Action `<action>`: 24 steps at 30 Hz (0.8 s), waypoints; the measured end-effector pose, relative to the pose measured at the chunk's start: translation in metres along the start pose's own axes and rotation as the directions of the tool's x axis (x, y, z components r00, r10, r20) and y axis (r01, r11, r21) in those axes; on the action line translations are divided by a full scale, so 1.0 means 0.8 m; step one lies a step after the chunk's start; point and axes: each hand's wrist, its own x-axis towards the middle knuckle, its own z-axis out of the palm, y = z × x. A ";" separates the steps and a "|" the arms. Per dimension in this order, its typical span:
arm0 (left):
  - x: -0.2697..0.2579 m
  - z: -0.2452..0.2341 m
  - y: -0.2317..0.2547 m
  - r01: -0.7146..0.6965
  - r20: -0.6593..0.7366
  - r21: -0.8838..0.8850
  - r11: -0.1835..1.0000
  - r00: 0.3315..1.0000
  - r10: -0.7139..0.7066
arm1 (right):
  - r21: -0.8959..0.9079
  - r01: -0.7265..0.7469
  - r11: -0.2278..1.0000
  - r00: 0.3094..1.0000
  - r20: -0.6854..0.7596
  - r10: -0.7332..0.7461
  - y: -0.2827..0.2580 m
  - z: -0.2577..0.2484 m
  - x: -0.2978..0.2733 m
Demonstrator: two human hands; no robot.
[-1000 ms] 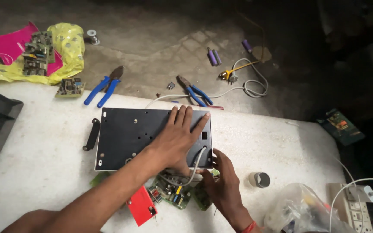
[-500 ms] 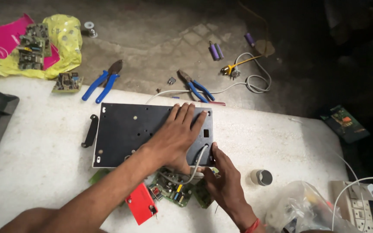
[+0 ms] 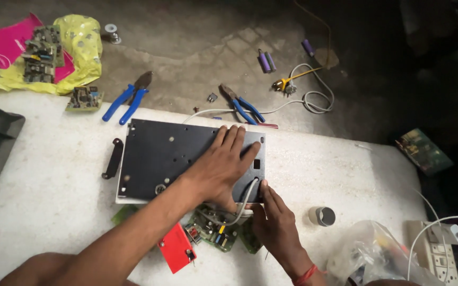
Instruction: Repairing an electronic device by assembling internal components and circuit boards into a casing.
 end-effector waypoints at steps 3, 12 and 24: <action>0.005 -0.018 0.005 0.041 0.108 0.004 0.999 0.993 -0.041 | 0.023 -0.013 1.000 1.000 0.012 0.013 -0.003 0.001 0.005; -0.046 -0.038 -0.010 0.198 0.002 -0.103 0.975 0.980 -0.199 | 0.025 -0.071 0.997 0.997 0.044 0.070 -0.004 0.000 0.004; -0.198 -0.032 -0.035 0.657 0.112 -0.752 0.039 0.186 -0.976 | 0.244 -0.136 0.960 0.989 -0.021 0.145 -0.008 0.009 0.005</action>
